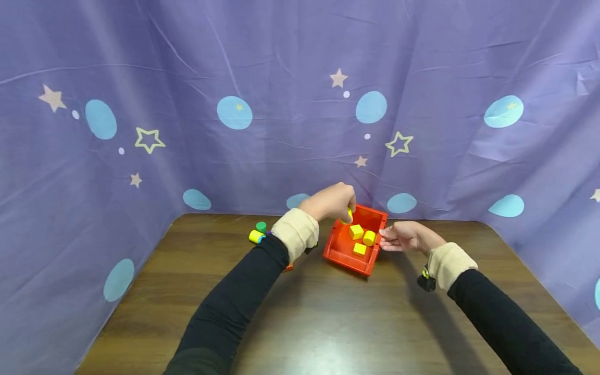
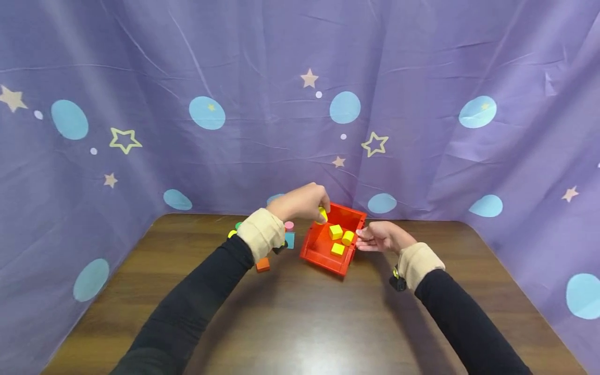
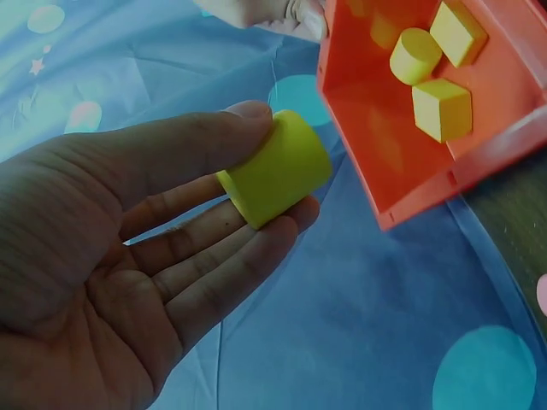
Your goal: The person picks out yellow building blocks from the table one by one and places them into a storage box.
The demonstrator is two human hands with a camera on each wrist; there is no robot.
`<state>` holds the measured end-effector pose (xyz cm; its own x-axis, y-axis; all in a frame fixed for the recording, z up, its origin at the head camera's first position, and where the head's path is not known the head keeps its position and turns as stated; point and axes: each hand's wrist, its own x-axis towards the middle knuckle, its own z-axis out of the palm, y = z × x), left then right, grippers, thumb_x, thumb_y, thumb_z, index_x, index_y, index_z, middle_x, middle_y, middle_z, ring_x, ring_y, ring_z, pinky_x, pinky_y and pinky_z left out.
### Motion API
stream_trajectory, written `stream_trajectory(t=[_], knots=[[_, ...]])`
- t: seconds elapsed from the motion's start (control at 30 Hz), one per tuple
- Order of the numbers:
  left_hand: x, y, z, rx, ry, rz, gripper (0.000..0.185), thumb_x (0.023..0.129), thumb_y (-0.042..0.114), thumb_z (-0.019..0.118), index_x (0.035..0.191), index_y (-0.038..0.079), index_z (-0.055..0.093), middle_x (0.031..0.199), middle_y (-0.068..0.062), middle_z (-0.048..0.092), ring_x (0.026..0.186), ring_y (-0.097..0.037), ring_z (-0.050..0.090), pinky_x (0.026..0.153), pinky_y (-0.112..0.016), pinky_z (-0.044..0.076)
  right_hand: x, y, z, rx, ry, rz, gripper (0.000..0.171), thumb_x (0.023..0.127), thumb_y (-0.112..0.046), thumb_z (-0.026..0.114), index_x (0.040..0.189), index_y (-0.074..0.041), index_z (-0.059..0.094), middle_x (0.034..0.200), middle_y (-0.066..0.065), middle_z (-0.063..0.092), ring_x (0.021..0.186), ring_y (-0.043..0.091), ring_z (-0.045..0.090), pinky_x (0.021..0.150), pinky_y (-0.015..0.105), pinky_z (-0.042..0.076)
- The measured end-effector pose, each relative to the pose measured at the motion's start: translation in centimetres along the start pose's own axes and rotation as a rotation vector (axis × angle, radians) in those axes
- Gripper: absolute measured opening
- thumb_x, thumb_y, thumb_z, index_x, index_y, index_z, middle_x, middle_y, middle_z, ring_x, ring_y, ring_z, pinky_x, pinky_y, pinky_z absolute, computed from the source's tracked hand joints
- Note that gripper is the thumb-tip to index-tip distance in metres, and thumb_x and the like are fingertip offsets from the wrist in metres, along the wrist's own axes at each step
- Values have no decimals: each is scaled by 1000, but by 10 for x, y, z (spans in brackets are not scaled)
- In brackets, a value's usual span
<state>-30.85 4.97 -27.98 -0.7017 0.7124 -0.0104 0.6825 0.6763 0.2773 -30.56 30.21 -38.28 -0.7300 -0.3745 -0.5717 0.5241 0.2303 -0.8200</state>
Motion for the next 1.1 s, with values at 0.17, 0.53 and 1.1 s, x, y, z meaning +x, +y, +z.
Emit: stream_trajectory(t=[0.17,0.53,1.1], knots=[[9,2,10,22,-17,-4,8,81,9,82,88,6,79,89,-3,75,74,-11,56,71,-22,50,5,1,3,3,-6,7,35,109,-9,37,83,-17,59,79,-4,65,74,5,67,79,20,57],[29,6,24,64,-44,-27,5,82,9,80,82,8,74,80,1,68,69,-8,51,66,-20,48,10,1,2,4,-18,13,38,109,-10,36,82,-18,61,76,-5,66,72,4,68,77,19,57],[46,16,40,141,-101,-116,12,79,5,83,82,10,73,80,2,68,72,-13,59,65,-23,52,3,-1,1,18,-3,22,39,109,-9,35,81,-18,61,76,-5,66,72,4,68,78,20,58]])
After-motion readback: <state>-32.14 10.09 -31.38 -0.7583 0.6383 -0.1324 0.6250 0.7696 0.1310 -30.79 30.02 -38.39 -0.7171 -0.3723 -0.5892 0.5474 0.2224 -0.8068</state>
